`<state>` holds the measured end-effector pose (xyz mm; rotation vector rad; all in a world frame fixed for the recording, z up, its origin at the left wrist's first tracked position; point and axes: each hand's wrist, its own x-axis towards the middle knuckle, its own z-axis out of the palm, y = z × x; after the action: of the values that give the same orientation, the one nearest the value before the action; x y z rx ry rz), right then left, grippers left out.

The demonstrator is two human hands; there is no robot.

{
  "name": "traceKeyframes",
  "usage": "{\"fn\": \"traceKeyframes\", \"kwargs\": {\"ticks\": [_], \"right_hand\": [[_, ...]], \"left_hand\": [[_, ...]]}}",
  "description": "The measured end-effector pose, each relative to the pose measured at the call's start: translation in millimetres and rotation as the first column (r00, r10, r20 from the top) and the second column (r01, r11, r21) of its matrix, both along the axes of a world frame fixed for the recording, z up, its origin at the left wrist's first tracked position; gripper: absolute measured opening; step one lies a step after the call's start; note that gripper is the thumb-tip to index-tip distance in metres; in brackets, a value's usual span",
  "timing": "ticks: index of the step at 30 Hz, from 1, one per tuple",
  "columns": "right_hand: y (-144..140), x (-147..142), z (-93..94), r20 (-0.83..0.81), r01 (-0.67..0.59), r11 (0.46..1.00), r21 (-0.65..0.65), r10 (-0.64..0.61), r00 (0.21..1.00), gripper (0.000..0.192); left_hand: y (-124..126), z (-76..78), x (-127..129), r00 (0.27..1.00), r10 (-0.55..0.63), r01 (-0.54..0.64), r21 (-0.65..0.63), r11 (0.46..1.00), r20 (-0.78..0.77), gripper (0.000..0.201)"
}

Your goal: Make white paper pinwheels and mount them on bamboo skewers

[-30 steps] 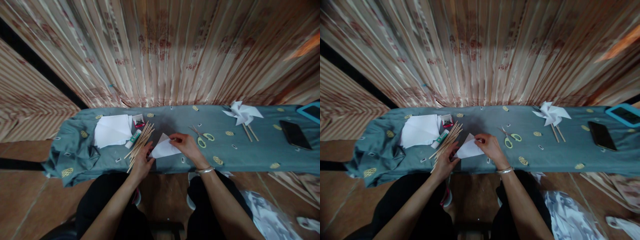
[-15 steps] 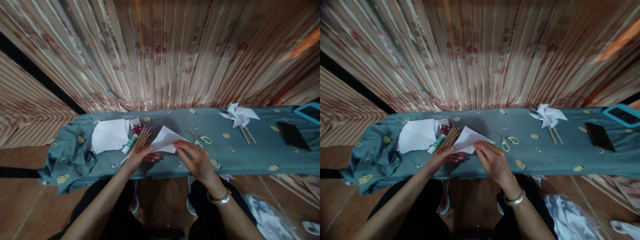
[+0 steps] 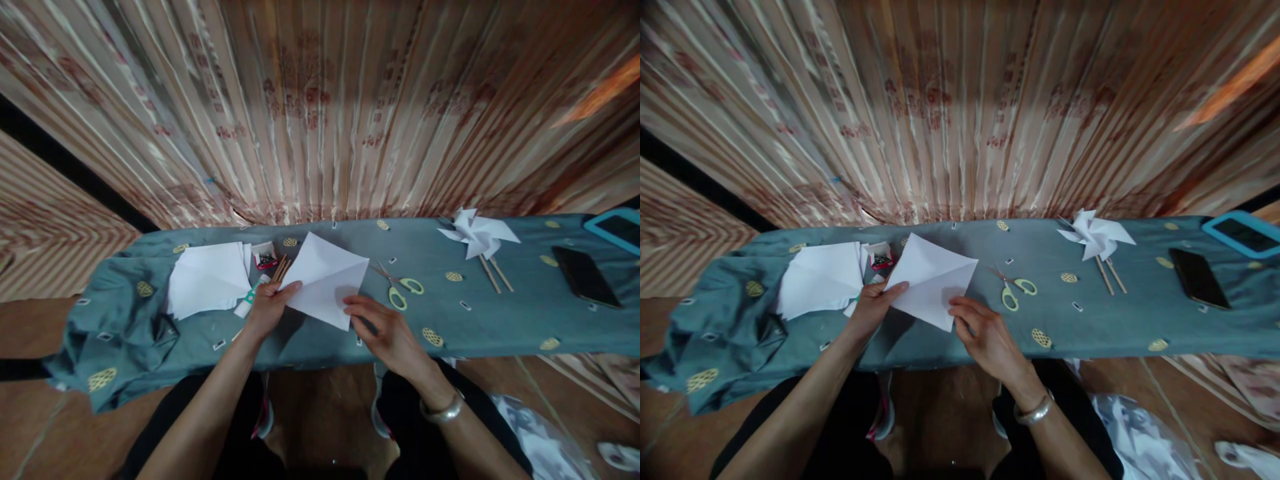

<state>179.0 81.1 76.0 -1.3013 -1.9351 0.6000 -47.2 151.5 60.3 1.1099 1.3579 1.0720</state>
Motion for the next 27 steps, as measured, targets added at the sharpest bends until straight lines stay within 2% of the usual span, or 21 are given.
{"fn": "traceKeyframes", "kwargs": {"ticks": [2, 5, 8, 11, 13, 14, 17, 19, 21, 24, 27], "right_hand": [[3.2, -4.0, -6.0, 0.01, -0.017, 0.999, -0.033, 0.018, 1.0, 0.023], [13.0, -1.0, -12.4, 0.007, 0.004, 0.999, -0.034, -0.004, 1.0, 0.026], [27.6, 22.5, -16.5, 0.033, 0.179, 0.983, 0.025, -0.18, 0.983, 0.024], [40.0, 54.1, -18.6, 0.086, 0.448, 0.89, 0.084, -0.454, 0.887, 0.027], [44.2, 64.6, -18.8, 0.055, 0.537, 0.841, 0.061, -0.54, 0.84, 0.029], [45.3, 64.3, -18.9, 0.009, 0.546, 0.838, 0.016, -0.546, 0.838, 0.029], [47.4, 42.8, -20.2, -0.248, 0.425, 0.884, -0.193, -0.463, 0.851, 0.034], [49.7, 20.0, -22.8, -0.425, 0.29, 0.915, -0.279, -0.389, 0.818, 0.037], [52.4, -0.1, -25.6, -0.519, 0.177, 0.921, -0.348, -0.346, 0.782, 0.04], [54.9, -12.1, -26.6, -0.533, 0.126, 0.905, -0.406, -0.346, 0.772, 0.041], [54.8, 3.6, -22.0, -0.366, 0.205, 0.92, -0.334, -0.327, 0.871, 0.04]], "left_hand": [[4.4, -4.0, 0.6, 1.0, -0.009, 0.009, -0.009, 1.0, 0.025, 0.052], [13.6, -11.9, -0.7, 1.0, 0.02, -0.02, 0.062, 0.998, -0.01, 0.048], [21.3, -19.9, -3.4, 0.999, 0.049, -0.047, 0.118, 0.992, -0.01, 0.046], [25.2, -22.8, -5.2, 0.997, 0.071, -0.067, 0.124, 0.99, -0.026, 0.045], [26.1, -20.8, -4.4, 0.995, 0.082, -0.075, 0.138, 0.988, -0.05, 0.043], [26.1, -18.8, -3.2, 0.995, 0.08, -0.071, 0.149, 0.986, -0.057, 0.042], [24.1, -12.3, 4.1, 0.994, 0.056, -0.038, 0.178, 0.983, -0.098, 0.035], [21.4, -10.1, 10.9, 0.99, 0.038, -0.011, 0.192, 0.981, -0.139, 0.03], [18.4, -10.4, 17.3, 0.987, 0.015, 0.019, 0.205, 0.979, -0.161, 0.028], [15.8, -12.5, 22.4, 0.984, -0.031, 0.065, 0.195, 0.979, -0.173, 0.029], [18.0, -12.6, 19.4, 0.984, -0.014, 0.047, 0.185, 0.982, -0.176, 0.03]]}}
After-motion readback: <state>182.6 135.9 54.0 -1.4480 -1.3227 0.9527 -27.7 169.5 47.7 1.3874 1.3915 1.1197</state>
